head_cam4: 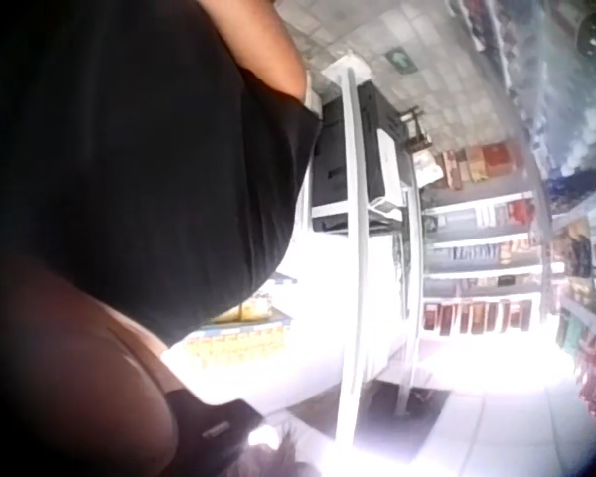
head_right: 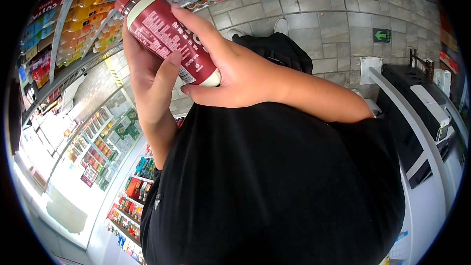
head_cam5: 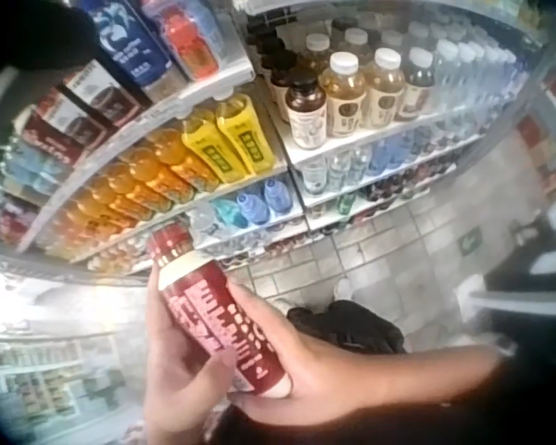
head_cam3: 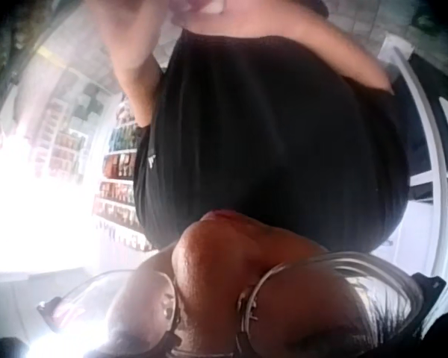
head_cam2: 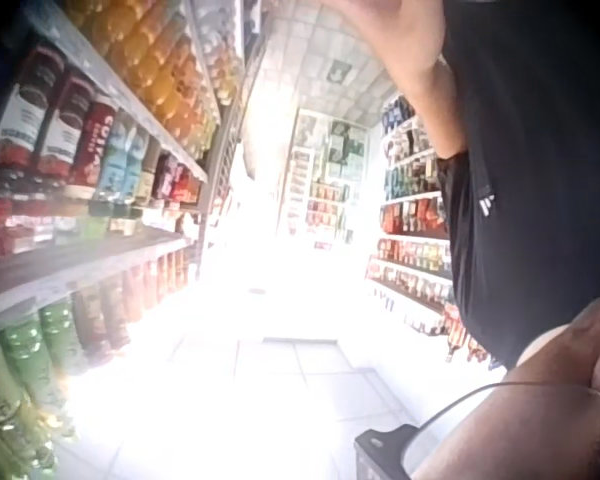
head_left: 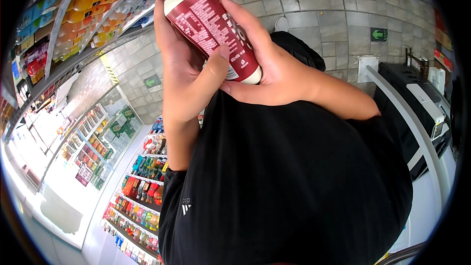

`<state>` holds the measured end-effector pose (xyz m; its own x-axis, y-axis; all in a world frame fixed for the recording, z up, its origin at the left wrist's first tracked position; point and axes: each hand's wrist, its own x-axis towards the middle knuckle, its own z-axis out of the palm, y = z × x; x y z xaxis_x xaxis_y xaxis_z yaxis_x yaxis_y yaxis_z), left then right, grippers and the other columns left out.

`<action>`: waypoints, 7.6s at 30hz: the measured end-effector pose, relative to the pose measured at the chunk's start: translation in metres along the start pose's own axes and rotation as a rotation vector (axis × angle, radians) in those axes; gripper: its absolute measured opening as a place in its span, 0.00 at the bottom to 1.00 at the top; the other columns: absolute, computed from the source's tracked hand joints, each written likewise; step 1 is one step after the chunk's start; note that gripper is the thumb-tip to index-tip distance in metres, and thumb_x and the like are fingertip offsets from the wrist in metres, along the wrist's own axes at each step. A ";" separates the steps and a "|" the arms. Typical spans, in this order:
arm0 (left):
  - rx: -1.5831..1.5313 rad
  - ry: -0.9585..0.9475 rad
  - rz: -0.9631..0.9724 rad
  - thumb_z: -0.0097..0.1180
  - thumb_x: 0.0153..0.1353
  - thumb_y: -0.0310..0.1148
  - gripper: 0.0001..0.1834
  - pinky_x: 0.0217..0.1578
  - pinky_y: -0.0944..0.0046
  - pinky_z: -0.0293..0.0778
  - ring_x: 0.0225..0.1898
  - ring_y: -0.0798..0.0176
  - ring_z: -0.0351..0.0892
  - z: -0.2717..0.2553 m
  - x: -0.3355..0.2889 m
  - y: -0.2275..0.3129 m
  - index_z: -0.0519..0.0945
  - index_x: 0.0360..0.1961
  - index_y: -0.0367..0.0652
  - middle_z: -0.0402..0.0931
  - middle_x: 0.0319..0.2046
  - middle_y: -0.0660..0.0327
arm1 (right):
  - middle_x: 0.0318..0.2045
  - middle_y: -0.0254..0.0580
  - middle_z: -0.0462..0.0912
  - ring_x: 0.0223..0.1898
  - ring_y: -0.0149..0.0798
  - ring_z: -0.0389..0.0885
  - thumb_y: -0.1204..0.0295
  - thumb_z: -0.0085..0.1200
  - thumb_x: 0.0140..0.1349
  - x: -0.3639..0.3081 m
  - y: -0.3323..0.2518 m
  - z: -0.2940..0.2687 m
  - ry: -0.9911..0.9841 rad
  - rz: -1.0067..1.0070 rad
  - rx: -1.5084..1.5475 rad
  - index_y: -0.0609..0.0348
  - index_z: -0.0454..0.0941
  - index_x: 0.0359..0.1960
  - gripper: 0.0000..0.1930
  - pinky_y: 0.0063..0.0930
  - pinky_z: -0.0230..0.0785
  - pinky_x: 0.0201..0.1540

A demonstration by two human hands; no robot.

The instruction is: Selecting and examining various bottled beverages from shelves in a store.

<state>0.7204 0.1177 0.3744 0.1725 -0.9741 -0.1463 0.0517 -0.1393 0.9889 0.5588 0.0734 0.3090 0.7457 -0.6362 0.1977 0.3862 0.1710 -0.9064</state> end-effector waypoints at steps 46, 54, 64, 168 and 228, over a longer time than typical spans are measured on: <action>-0.097 0.231 -0.167 0.28 0.70 0.38 0.33 0.56 0.53 0.79 0.55 0.54 0.82 0.142 0.034 0.004 0.59 0.75 0.40 0.78 0.58 0.48 | 0.14 0.27 0.64 0.16 0.24 0.62 0.79 0.66 0.56 -0.037 -0.086 -0.119 0.175 -0.228 -0.621 0.60 0.72 0.61 0.29 0.22 0.53 0.21; -0.114 0.252 -0.170 0.29 0.71 0.38 0.33 0.60 0.54 0.76 0.58 0.53 0.80 0.151 0.039 0.004 0.59 0.75 0.36 0.76 0.60 0.47 | 0.13 0.29 0.65 0.15 0.27 0.64 0.78 0.65 0.56 -0.047 -0.088 -0.125 0.165 -0.150 -0.592 0.58 0.76 0.56 0.24 0.24 0.55 0.21; -0.041 0.310 -0.212 0.28 0.71 0.37 0.33 0.61 0.55 0.74 0.59 0.54 0.78 0.156 0.042 -0.001 0.58 0.75 0.36 0.74 0.63 0.47 | 0.20 0.33 0.82 0.20 0.42 0.83 0.64 0.64 0.61 -0.062 -0.087 -0.132 0.035 0.004 -0.606 0.47 0.74 0.53 0.20 0.33 0.70 0.22; 0.172 -0.213 0.145 0.60 0.70 0.34 0.34 0.61 0.54 0.77 0.59 0.51 0.82 0.139 0.066 0.004 0.64 0.72 0.32 0.78 0.59 0.41 | 0.51 0.53 0.81 0.45 0.41 0.86 0.65 0.59 0.72 -0.068 -0.039 -0.117 -0.014 0.199 0.831 0.61 0.55 0.74 0.35 0.35 0.83 0.43; -0.179 0.170 0.291 0.76 0.58 0.27 0.48 0.68 0.53 0.69 0.66 0.59 0.74 -0.248 0.032 -0.004 0.61 0.76 0.34 0.73 0.65 0.54 | 0.62 0.44 0.73 0.62 0.34 0.74 0.74 0.67 0.65 0.186 0.073 0.135 0.112 0.209 -0.245 0.62 0.57 0.73 0.38 0.33 0.69 0.64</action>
<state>0.9699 0.1308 0.3597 0.3649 -0.9229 0.1227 0.1447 0.1864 0.9718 0.7994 0.0686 0.3297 0.7253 -0.6877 -0.0315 0.0793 0.1289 -0.9885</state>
